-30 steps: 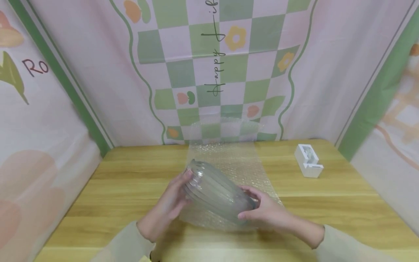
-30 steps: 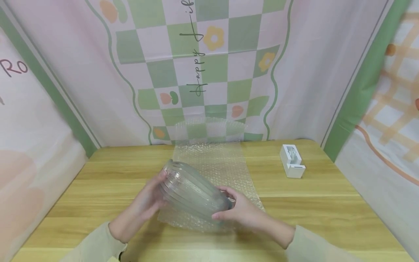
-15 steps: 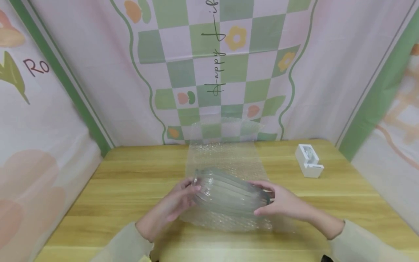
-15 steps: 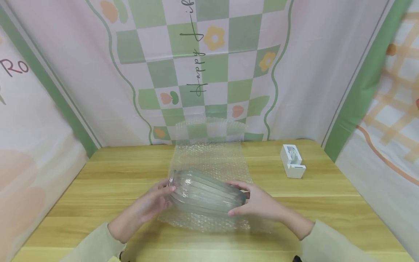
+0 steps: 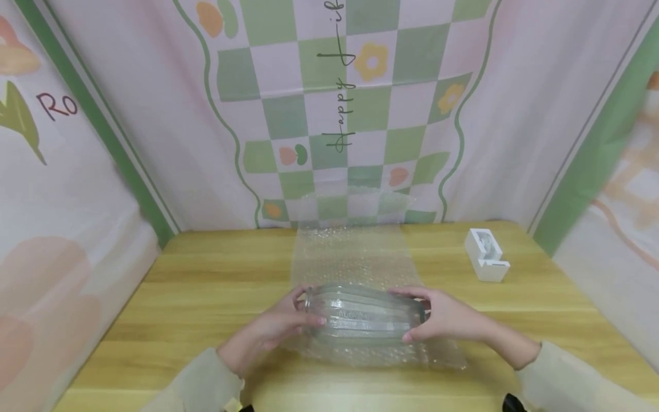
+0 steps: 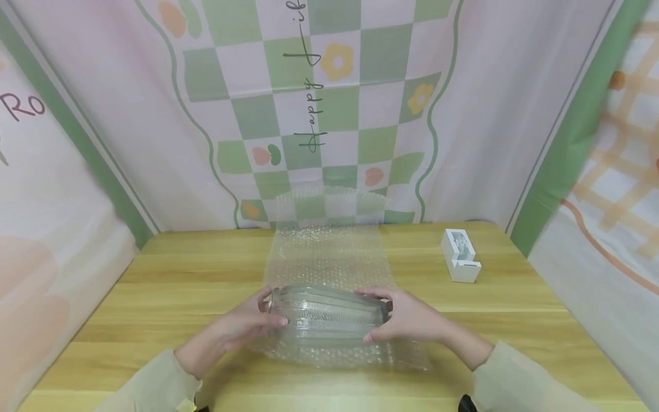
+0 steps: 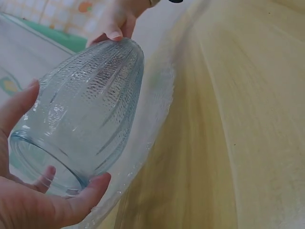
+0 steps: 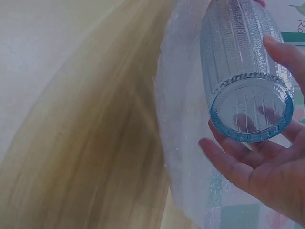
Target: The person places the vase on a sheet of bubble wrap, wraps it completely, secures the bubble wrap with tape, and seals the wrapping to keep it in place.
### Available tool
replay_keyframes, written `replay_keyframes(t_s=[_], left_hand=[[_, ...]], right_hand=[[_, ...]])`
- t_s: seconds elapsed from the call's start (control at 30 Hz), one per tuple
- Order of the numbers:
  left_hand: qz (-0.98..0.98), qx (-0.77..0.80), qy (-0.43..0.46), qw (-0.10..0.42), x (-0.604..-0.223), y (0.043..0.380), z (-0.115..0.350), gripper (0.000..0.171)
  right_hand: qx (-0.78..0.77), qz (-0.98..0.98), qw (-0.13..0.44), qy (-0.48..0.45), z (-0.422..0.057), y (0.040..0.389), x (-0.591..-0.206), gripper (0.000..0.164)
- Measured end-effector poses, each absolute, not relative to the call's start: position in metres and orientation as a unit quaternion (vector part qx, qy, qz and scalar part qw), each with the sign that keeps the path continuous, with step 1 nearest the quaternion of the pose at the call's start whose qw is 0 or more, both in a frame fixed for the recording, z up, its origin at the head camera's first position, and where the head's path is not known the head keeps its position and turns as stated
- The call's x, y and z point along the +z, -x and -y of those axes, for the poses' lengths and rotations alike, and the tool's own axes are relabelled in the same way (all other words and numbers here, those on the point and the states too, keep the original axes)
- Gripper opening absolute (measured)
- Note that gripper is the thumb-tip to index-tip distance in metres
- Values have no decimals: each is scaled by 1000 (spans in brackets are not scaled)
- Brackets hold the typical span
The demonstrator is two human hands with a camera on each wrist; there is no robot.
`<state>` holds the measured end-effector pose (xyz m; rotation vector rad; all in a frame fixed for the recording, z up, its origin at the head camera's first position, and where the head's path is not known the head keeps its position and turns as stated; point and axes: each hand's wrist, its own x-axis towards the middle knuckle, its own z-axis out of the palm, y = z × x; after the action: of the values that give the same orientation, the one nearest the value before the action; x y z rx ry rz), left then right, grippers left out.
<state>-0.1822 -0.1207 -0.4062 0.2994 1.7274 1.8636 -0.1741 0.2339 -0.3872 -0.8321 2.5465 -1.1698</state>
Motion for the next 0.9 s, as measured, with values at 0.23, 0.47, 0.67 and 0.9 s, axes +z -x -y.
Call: replay_keyframes(t_s=[0.23, 0.47, 0.67, 0.9], left_hand=[[-658, 684, -120, 292, -407, 186, 119, 91], [-700, 645, -123, 281, -406, 186, 114, 89], [-713, 635, -113, 273, -407, 187, 111, 84], [-706, 647, -115, 265, -414, 187, 107, 83]], right_hand=[[-394, -862, 109, 299, -239, 181, -387, 85], [-389, -865, 119, 294, -242, 185, -386, 87], [-398, -859, 135, 293, -245, 190, -390, 87], [-407, -847, 158, 302, -250, 196, -397, 85]])
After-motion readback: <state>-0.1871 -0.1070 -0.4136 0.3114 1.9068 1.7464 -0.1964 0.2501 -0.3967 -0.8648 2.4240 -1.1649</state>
